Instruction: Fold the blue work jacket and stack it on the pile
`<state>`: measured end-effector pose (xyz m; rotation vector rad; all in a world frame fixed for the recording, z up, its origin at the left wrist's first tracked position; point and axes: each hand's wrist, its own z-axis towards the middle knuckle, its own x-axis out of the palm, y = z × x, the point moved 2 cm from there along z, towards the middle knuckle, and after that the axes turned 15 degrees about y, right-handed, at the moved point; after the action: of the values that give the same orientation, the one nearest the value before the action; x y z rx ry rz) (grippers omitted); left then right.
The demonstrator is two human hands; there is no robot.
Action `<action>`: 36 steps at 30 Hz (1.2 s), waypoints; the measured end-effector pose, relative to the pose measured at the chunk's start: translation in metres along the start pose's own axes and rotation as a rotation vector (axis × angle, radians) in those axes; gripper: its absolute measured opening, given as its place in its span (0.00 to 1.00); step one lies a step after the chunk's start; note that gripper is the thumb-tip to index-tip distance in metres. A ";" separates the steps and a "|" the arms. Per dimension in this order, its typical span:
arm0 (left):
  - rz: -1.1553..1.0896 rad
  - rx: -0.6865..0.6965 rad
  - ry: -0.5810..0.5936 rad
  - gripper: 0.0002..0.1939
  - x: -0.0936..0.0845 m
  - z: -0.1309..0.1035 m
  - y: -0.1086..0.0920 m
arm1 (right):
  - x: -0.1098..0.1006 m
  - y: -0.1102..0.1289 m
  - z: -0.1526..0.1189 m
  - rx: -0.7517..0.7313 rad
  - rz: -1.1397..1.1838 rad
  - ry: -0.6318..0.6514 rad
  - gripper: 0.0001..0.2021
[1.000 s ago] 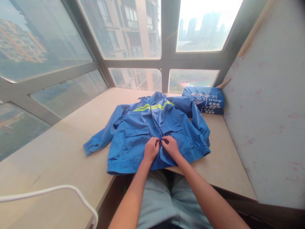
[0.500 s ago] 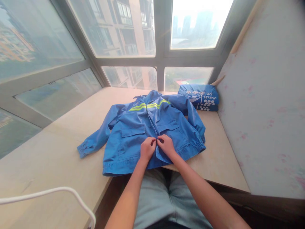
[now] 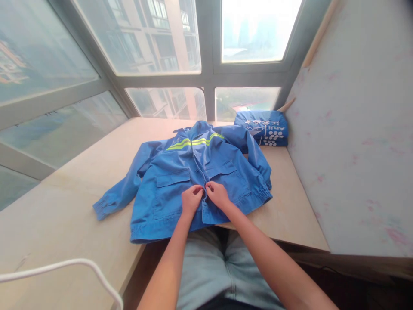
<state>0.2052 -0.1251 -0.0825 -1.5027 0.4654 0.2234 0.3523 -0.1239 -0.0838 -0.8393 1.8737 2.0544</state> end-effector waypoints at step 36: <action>0.429 0.061 -0.029 0.12 0.003 -0.006 -0.015 | -0.013 -0.006 0.019 0.164 0.129 0.176 0.05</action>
<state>0.2127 -0.1328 -0.0703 -1.3251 0.7623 0.5610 0.3612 -0.1022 -0.0811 -0.9045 2.2097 1.9189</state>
